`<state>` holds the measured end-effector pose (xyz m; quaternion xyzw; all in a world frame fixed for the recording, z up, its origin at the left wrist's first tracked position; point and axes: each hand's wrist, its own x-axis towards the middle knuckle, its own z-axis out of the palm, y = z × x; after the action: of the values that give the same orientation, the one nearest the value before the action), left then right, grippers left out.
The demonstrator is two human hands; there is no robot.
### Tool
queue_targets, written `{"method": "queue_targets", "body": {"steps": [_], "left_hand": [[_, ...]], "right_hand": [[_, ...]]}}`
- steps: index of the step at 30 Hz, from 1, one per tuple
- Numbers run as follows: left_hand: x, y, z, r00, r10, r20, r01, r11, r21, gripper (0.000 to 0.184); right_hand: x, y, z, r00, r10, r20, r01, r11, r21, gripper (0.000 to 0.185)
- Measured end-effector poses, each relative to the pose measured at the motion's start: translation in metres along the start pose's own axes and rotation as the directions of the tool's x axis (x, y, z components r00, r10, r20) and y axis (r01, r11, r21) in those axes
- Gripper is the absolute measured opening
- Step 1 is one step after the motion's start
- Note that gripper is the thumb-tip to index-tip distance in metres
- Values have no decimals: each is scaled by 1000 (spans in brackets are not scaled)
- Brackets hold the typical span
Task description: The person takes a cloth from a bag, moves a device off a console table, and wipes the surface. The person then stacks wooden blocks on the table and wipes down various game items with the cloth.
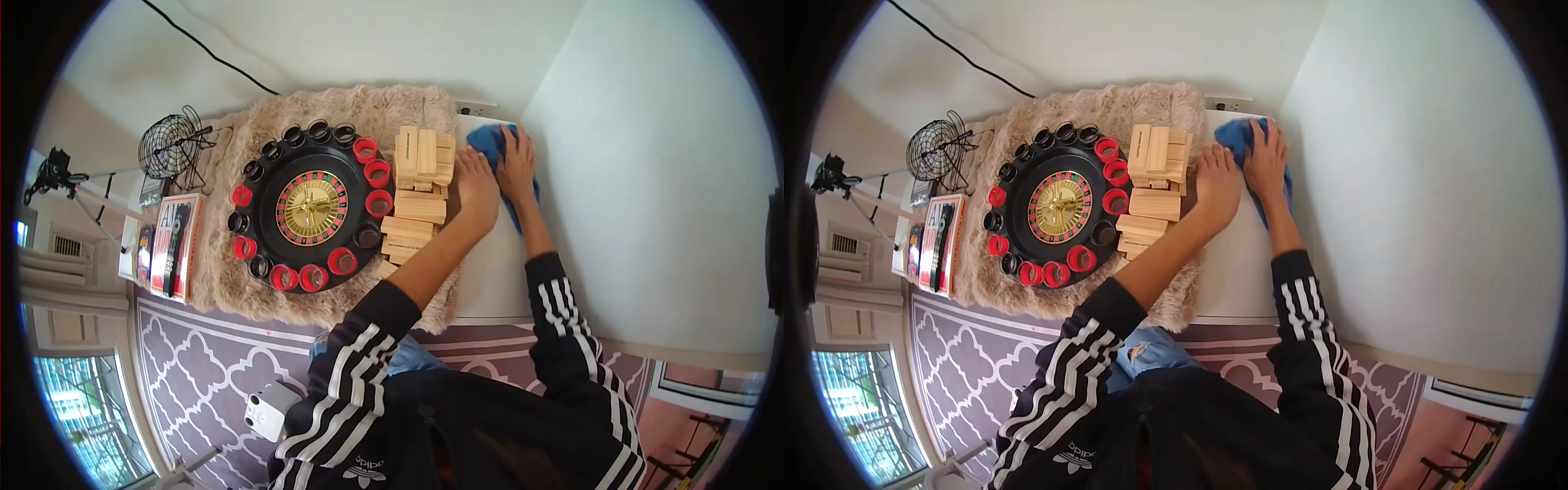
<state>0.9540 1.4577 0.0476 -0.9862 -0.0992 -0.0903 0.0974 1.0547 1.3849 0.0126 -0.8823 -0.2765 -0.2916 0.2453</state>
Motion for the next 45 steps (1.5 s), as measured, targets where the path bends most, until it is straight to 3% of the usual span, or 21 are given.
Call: {"method": "queue_targets", "body": {"steps": [2, 3, 6, 9, 12, 15, 17, 19, 21, 25, 28, 30, 32, 33, 34, 35, 38, 40, 41, 43, 45], "left_hand": [[11, -1, 30, 983, -69, -168, 29, 973, -230, 42], [15, -3, 26, 983, -79, -167, 40, 973, -228, 42], [25, -12, 13, 997, 29, 69, -5, 944, -329, 31], [47, -11, 34, 969, -128, -213, 53, 944, -325, 22], [53, -11, 45, 926, -210, -315, 86, 926, -367, 25], [28, -14, 6, 999, 39, -13, -40, 994, -102, 29], [-5, -7, -5, 970, 48, -240, -96, 977, -192, 39], [-61, -10, -43, 921, -10, -390, -156, 906, -394, 48], [-111, -12, -50, 924, -141, -357, -158, 707, -689, 58], [-175, -21, -27, 920, -100, -380, -214, 684, -698, 64], [-185, -28, -26, 948, -41, -316, -197, 703, -684, 64], [-181, -32, -24, 966, -33, -257, -156, 718, -678, 63], [-183, -33, -19, 964, 62, -260, -218, 744, -632, 58], [-183, -33, -18, 961, 68, -268, -228, 744, -628, 58], [-183, -33, -18, 967, 53, -251, -210, 728, -653, 56], [-183, -32, -18, 971, 37, -235, -191, 712, -676, 54], [-184, -33, -20, 974, 33, -225, -178, 725, -665, 55], [-183, -32, -21, 981, 20, -194, -149, 719, -679, 55], [-183, -33, -21, 987, 25, -157, -129, 703, -700, 55], [-180, -36, -21, 995, 40, -94, -96, 682, -725, 55], [-180, -35, -26, 994, 23, -106, -94, 675, -732, 55]], "right_hand": [[27, 7, 20, 999, -29, -32, 29, 1000, -5, 47], [38, 14, 28, 991, 40, 129, -38, 999, -21, 46], [46, 14, 37, 948, 106, 300, -97, 994, -45, 45], [41, 19, 40, 946, 58, 318, -59, 998, -6, 43], [40, 28, 37, 932, -11, 362, -26, 995, 97, 44], [46, 25, 38, 922, 36, 385, -69, 995, 71, 46], [52, 11, 33, 924, 111, 366, -116, 993, -7, 49], [32, -1, 19, 946, -63, 318, 64, 998, 9, 54], [-3, -21, -7, 908, -189, 374, 167, 982, 90, 56], [-110, -67, -88, 855, -220, 469, 215, 974, 65, 61], [-182, -93, -165, 861, -225, 457, 40, 924, 380, 57], [-179, -73, -195, 660, -406, 632, -293, 636, 714, 39], [-134, -40, -180, 750, 73, 657, -649, 269, 712, 29], [-95, -43, -166, 714, 507, 483, -640, 191, 744, 31], [-45, -43, -156, 756, 598, 264, -574, 415, 706, 28], [-13, -17, -113, 907, 414, -78, -301, 766, 568, 29], [91, -29, -2, 962, 71, -263, 21, 943, 332, 37], [131, -22, 73, 858, -497, -128, 513, 839, 184, 31], [147, -17, 97, 853, -507, -121, 521, 832, 189, 31], [157, -6, 127, 783, -508, 358, 431, 859, 276, 30], [148, 25, 124, 769, -475, 428, 383, 878, 287, 31]]}}
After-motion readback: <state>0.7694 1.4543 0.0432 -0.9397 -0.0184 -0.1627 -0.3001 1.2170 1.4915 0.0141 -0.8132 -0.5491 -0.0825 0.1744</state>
